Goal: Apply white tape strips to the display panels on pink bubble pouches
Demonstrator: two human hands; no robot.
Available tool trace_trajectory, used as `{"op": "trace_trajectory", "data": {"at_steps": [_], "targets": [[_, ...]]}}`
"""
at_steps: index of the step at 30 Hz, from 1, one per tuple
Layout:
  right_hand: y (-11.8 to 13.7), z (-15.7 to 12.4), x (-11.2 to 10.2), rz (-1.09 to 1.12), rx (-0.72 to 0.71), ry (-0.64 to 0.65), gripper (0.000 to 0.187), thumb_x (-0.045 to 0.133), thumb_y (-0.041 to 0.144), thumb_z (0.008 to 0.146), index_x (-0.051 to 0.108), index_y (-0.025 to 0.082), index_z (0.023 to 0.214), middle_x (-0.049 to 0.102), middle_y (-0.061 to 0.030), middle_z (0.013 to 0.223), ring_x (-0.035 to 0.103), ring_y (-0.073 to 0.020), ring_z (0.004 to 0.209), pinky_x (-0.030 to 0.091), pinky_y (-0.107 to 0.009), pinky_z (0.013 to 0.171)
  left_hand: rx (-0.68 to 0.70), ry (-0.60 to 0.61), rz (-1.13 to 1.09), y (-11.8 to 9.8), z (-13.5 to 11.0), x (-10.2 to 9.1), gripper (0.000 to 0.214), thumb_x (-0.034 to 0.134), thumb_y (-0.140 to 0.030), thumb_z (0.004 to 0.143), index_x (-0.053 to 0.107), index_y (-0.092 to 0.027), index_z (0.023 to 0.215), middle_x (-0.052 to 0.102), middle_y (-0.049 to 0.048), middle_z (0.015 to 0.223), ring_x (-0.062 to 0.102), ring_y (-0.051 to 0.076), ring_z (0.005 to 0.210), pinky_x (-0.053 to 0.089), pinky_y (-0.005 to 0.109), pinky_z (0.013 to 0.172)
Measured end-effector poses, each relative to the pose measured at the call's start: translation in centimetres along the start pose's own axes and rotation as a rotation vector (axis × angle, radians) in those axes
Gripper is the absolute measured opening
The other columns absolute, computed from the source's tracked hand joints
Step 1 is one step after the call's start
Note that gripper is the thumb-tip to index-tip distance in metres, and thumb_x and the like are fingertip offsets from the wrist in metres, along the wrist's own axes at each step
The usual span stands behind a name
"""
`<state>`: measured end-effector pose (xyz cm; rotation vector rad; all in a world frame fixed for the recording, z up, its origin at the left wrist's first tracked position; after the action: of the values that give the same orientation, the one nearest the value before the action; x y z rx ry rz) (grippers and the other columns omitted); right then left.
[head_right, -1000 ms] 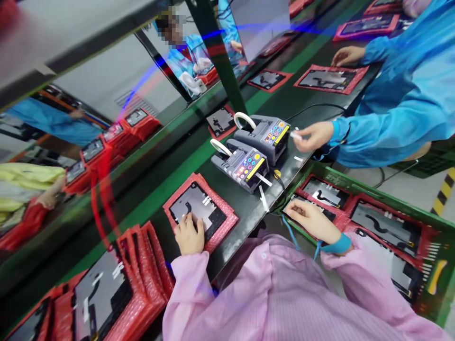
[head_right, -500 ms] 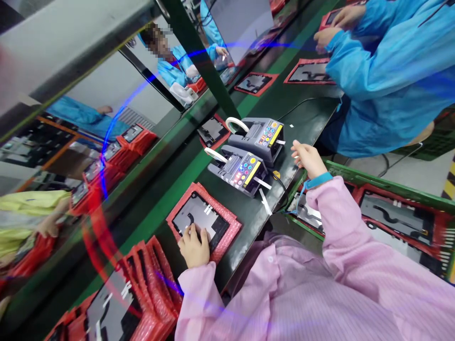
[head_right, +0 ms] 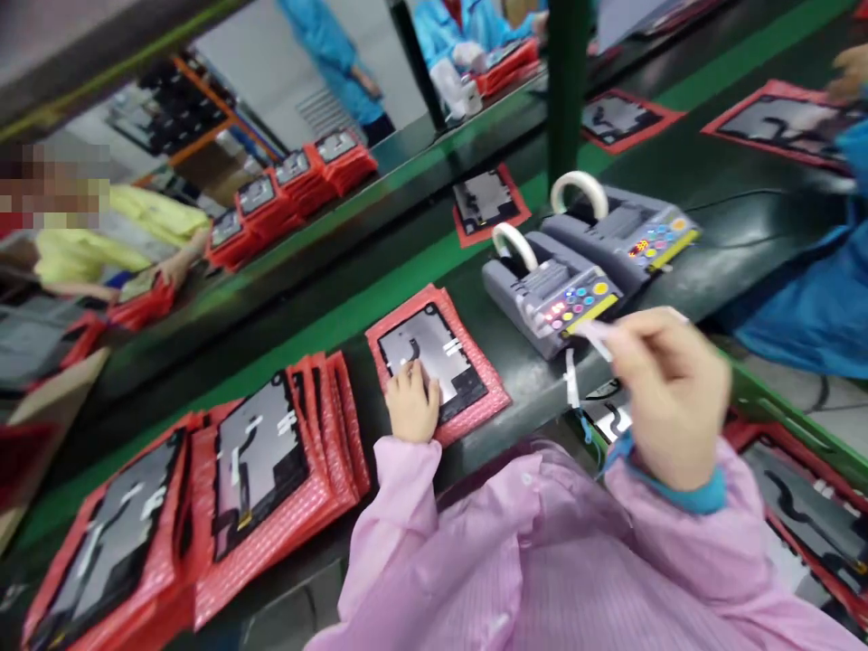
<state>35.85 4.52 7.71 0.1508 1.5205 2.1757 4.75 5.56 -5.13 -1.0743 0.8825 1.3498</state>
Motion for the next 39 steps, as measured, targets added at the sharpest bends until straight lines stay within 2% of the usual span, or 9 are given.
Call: {"op": "trace_trajectory", "data": {"at_steps": [2,4,7,10,15,20,26,31,39], "targets": [[1.6,-0.9,5.9,0.088,-0.070,0.359,0.014,0.061,0.032,0.089,0.062,0.023,0.078,0.059,-0.0019,0.077,0.053,-0.0167,0.070,0.043,-0.032,0.066,-0.024,0.052,0.000,-0.3,0.2,-0.5,0.052,0.046,-0.034,0.095,0.055,-0.004,0.137,0.056,0.0207,0.140,0.054,0.036,0.115,0.045,0.047,0.097],[1.1,-0.9,13.0,0.107,-0.106,0.641,0.018,0.059,0.033,0.089,0.060,0.022,0.076,0.060,-0.0036,0.079,0.054,-0.0176,0.074,0.044,-0.032,0.070,-0.042,0.085,-0.020,-0.4,0.5,-0.9,0.052,0.048,-0.035,0.095,0.054,-0.007,0.138,0.056,0.0198,0.140,0.054,0.035,0.115,0.045,0.047,0.096],[-2.2,0.0,22.6,-0.023,-0.179,0.816,0.016,0.058,0.025,0.086,0.059,0.019,0.071,0.058,-0.0039,0.079,0.051,-0.0183,0.078,0.043,-0.034,0.079,-0.068,0.105,-0.059,-0.4,1.1,-1.3,0.052,0.049,-0.037,0.094,0.053,-0.010,0.138,0.057,0.0193,0.137,0.054,0.034,0.114,0.046,0.047,0.094],[-5.5,0.8,27.9,-0.159,-0.223,0.876,0.016,0.057,0.020,0.085,0.060,0.018,0.069,0.056,-0.0049,0.080,0.049,-0.0210,0.085,0.040,-0.038,0.087,-0.080,0.140,-0.070,-0.2,1.6,-1.5,0.053,0.048,-0.040,0.095,0.053,-0.008,0.138,0.058,0.0202,0.132,0.054,0.034,0.110,0.047,0.047,0.090],[-7.1,1.0,29.0,-0.272,-0.268,0.949,0.019,0.055,0.023,0.090,0.065,0.018,0.075,0.056,-0.0068,0.086,0.048,-0.0239,0.091,0.036,-0.042,0.092,-0.048,0.183,-0.089,0.2,2.3,-1.7,0.052,0.046,-0.041,0.097,0.054,-0.006,0.135,0.059,0.0193,0.129,0.055,0.032,0.106,0.047,0.045,0.086],[-6.8,0.9,28.9,-0.289,-0.260,0.947,0.020,0.054,0.024,0.091,0.065,0.018,0.076,0.056,-0.0076,0.087,0.049,-0.0246,0.092,0.036,-0.045,0.093,-0.068,0.168,-0.115,0.3,2.4,-1.7,0.051,0.047,-0.041,0.096,0.056,-0.007,0.133,0.051,0.0204,0.144,0.055,0.032,0.105,0.046,0.045,0.085],[-7.0,0.6,29.3,-0.328,-0.283,0.939,0.020,0.051,0.024,0.091,0.063,0.018,0.076,0.056,-0.0094,0.089,0.049,-0.0266,0.094,0.037,-0.047,0.092,-0.043,0.208,-0.131,0.5,2.8,-1.6,0.046,0.049,-0.040,0.094,0.058,-0.011,0.128,0.041,0.0148,0.156,0.054,0.033,0.102,0.046,0.047,0.080],[-7.1,0.5,29.3,-0.368,-0.339,0.916,0.021,0.048,0.021,0.091,0.063,0.018,0.076,0.055,-0.0102,0.088,0.050,-0.0268,0.092,0.039,-0.048,0.092,-0.021,0.237,-0.107,0.6,3.0,-1.5,0.036,0.053,-0.039,0.092,0.062,-0.014,0.115,0.044,0.0121,0.155,0.053,0.034,0.101,0.046,0.047,0.081],[-6.3,-0.4,29.6,-0.523,-0.409,0.884,0.014,0.051,0.020,0.088,0.058,0.017,0.076,0.053,-0.0130,0.093,0.048,-0.0295,0.097,0.043,-0.048,0.092,-0.041,0.216,-0.122,0.3,3.4,-1.3,0.032,0.055,-0.037,0.091,0.060,-0.015,0.114,0.047,0.0131,0.151,0.054,0.034,0.101,0.047,0.048,0.081]]}}
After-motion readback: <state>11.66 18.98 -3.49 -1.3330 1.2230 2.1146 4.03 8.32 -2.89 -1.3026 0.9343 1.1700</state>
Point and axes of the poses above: each hand's wrist, its own z-axis towards the middle knuckle, its own x-axis out of the palm, y = z × x, the point moved 1 cm from there along z, towards the middle knuckle
